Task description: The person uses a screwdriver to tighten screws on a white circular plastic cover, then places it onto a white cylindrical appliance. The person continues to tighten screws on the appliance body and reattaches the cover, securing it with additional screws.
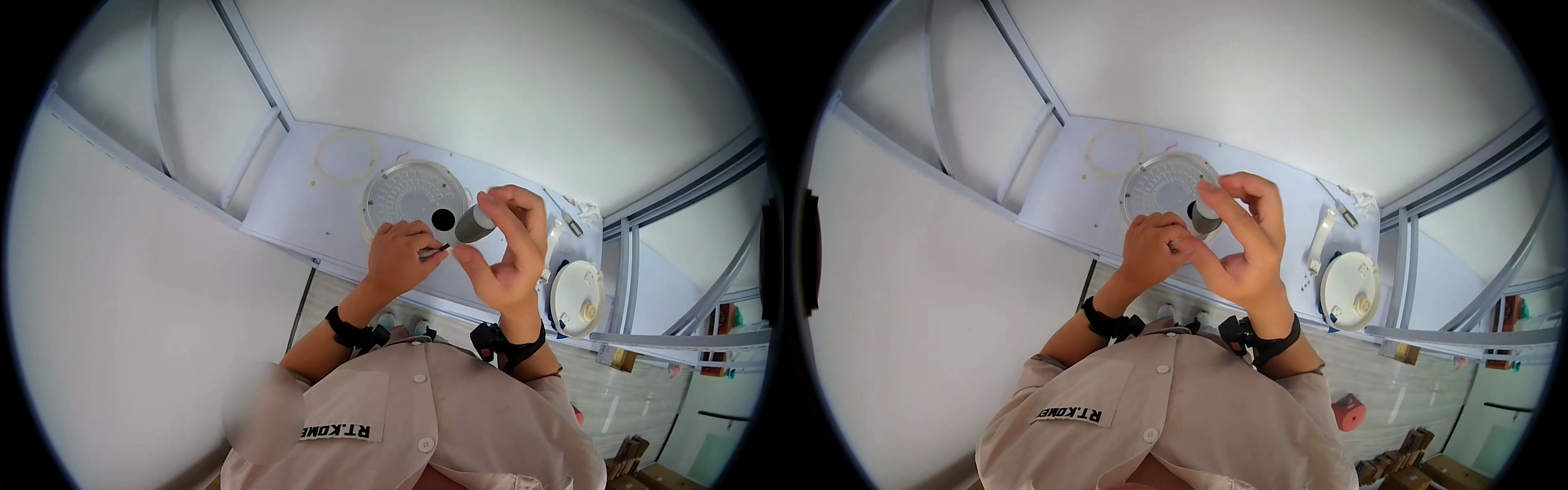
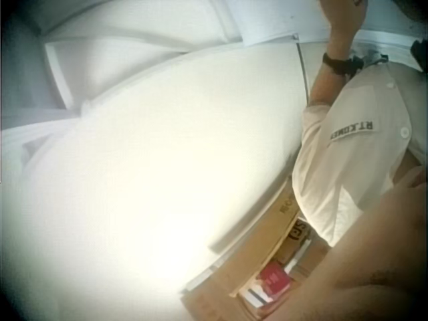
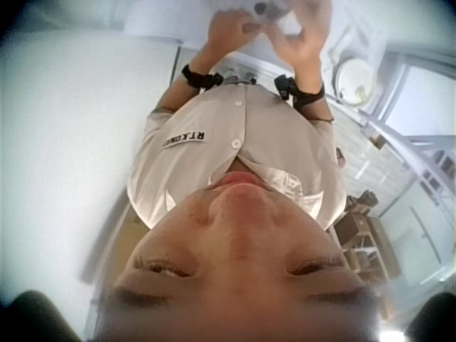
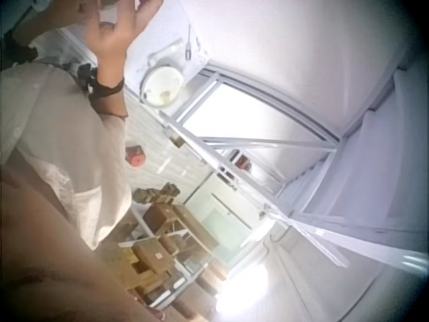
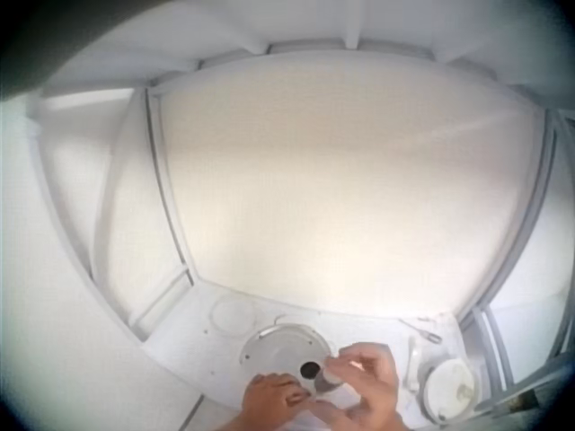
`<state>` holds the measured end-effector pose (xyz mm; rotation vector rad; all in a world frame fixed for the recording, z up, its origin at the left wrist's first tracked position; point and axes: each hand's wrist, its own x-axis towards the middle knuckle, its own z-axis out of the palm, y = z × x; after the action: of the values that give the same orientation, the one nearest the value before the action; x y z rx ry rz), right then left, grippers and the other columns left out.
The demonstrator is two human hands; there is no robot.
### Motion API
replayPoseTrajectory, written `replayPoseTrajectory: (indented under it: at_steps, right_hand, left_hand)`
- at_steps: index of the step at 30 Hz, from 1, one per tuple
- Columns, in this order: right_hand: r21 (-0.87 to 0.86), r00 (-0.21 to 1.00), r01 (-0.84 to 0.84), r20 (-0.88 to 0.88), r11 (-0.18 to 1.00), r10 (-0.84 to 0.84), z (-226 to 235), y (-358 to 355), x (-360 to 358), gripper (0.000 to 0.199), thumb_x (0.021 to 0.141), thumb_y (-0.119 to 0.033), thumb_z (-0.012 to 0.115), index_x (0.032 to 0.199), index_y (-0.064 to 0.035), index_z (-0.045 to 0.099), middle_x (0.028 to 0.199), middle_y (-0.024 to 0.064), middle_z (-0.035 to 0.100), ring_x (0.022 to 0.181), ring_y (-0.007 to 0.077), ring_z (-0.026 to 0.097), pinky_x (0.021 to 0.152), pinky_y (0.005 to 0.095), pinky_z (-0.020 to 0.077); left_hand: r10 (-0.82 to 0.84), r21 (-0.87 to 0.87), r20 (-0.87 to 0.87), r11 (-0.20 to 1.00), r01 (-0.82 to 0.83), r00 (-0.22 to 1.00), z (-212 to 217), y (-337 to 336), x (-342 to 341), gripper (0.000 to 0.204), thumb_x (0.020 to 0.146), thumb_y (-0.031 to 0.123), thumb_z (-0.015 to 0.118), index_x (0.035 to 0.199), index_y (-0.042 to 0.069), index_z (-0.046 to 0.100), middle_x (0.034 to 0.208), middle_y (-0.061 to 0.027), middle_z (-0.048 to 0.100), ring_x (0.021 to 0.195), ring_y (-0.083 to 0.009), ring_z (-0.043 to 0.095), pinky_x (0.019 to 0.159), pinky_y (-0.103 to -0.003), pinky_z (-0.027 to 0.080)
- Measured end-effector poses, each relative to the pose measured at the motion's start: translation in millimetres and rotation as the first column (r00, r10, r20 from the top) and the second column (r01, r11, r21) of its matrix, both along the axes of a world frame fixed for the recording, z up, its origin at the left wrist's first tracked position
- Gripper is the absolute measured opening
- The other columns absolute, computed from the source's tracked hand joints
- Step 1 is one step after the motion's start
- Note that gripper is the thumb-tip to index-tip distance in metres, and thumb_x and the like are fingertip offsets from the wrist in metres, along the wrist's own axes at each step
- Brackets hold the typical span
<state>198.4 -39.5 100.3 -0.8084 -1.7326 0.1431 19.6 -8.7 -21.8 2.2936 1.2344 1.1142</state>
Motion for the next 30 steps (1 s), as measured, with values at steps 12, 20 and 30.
replayPoseTrajectory:
  at_steps: [12,20,30]
  right_hand:
    - [-0.009,0.999,-0.014,-0.048,1.0,0.014,-1,9,1,0.045,0.082,0.007,0.078,0.127,0.0036,0.074,0.123,0.0184,0.07,0.1,0.0279,0.073,0.082,0.0338,0.0591]
    - [-0.098,0.968,-0.054,-0.248,0.994,0.029,-3,9,-3,0.039,0.085,-0.001,0.084,0.124,0.0004,0.078,0.115,0.016,0.069,0.097,0.0274,0.071,0.083,0.0336,0.0584]
    - [-0.113,0.987,-0.08,-0.151,0.99,0.062,-8,5,11,0.04,0.088,-0.004,0.081,0.127,0.0013,0.075,0.127,0.0219,0.068,0.112,0.0348,0.071,0.096,0.0434,0.0586]
  left_hand:
    - [0.009,-0.04,-0.002,0.999,-0.009,1.0,-1,2,1,0.013,0.08,0.026,0.088,0.079,0.017,0.079,0.086,0.0079,0.069,0.082,-0.0183,0.066,0.077,-0.039,0.042]
    - [-0.006,-0.029,-0.019,1.0,0.005,1.0,2,2,-1,0.017,0.079,0.027,0.09,0.08,0.016,0.077,0.087,0.0079,0.071,0.082,-0.0176,0.068,0.077,-0.037,0.045]
    - [-0.004,-0.026,-0.019,1.0,0.004,1.0,2,1,-2,0.017,0.079,0.027,0.09,0.08,0.016,0.078,0.087,0.0079,0.072,0.081,-0.0174,0.067,0.077,-0.037,0.045]
